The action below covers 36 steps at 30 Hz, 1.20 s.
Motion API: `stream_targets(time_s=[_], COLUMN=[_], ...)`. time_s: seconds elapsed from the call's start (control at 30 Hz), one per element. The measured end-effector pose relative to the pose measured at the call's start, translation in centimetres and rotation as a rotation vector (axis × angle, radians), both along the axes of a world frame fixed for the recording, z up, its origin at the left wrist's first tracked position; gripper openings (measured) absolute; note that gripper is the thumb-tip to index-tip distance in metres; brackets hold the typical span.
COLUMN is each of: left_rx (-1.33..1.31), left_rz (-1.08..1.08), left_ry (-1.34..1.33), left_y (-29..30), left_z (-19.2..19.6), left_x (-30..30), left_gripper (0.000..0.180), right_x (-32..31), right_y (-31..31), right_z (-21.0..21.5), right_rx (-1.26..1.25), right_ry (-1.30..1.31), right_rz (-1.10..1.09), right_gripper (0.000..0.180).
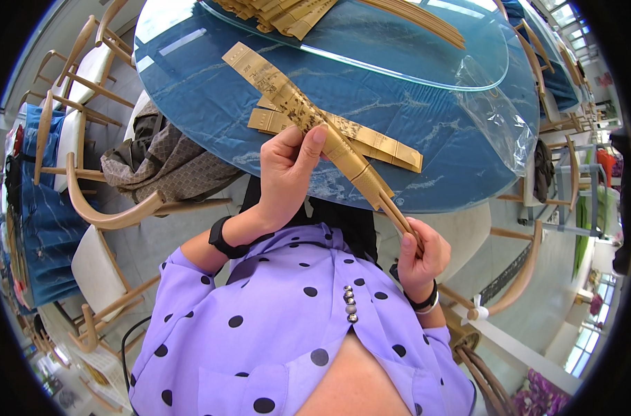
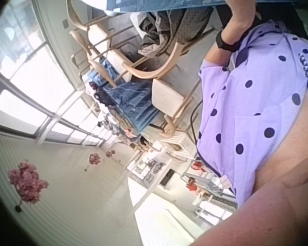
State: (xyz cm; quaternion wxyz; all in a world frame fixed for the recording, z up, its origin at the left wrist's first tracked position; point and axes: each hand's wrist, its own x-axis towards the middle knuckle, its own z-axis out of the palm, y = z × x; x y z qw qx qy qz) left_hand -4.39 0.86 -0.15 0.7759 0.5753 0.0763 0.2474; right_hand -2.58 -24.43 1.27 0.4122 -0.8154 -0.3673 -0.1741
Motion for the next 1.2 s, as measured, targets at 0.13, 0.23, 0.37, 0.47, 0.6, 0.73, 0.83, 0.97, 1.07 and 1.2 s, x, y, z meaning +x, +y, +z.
stream_targets(time_s=[0.13,0.23,0.37,0.47,0.6,0.73,0.83,0.97,1.07,1.2], left_rx=[0.03,-0.02,-0.041,0.018,0.038,-0.06,-0.033,-0.001,0.007,-0.04], left_rz=[-0.021,-0.031,-0.053,-0.022,-0.028,-0.078,-0.065,-0.046,-0.035,-0.014], left_ry=[0.006,-0.006,0.029,0.016,0.025,0.061,0.042,0.071,0.07,0.054], left_y=[-1.2,-1.4,-0.8,-1.1,-1.9,-1.4,-1.1,-1.3,-1.7,-2.4], left_z=[0.3,0.9,0.0,-0.1,0.1,0.0,-0.2,-1.0,-0.9,-1.0], left_x=[-0.2,-0.3,-0.5,-0.3,-0.2,-0.3,-0.2,-0.1,-0.4,-0.4], left_gripper=[0.034,0.033,0.035,0.035,0.037,0.04,0.041,0.038,0.037,0.035], right_x=[0.0,0.1,0.3,0.2,0.1,0.4,0.4,0.2,-0.2,-0.5], right_y=[0.5,0.6,0.3,0.2,0.6,0.9,0.8,0.8,0.8,0.7], right_z=[0.1,0.2,0.1,0.1,0.0,0.0,0.0,0.0,-0.2,-1.2], right_rx=[0.003,-0.006,-0.005,-0.003,0.005,0.007,0.011,0.021,0.051,0.127], right_ry=[-0.013,-0.016,-0.03,-0.01,-0.035,-0.017,-0.024,0.004,0.047,0.108], right_rz=[-0.005,0.008,0.016,0.007,-0.009,0.02,0.035,0.008,-0.017,-0.015], right_gripper=[0.019,0.019,0.02,0.02,0.02,0.022,0.023,0.023,0.023,0.025])
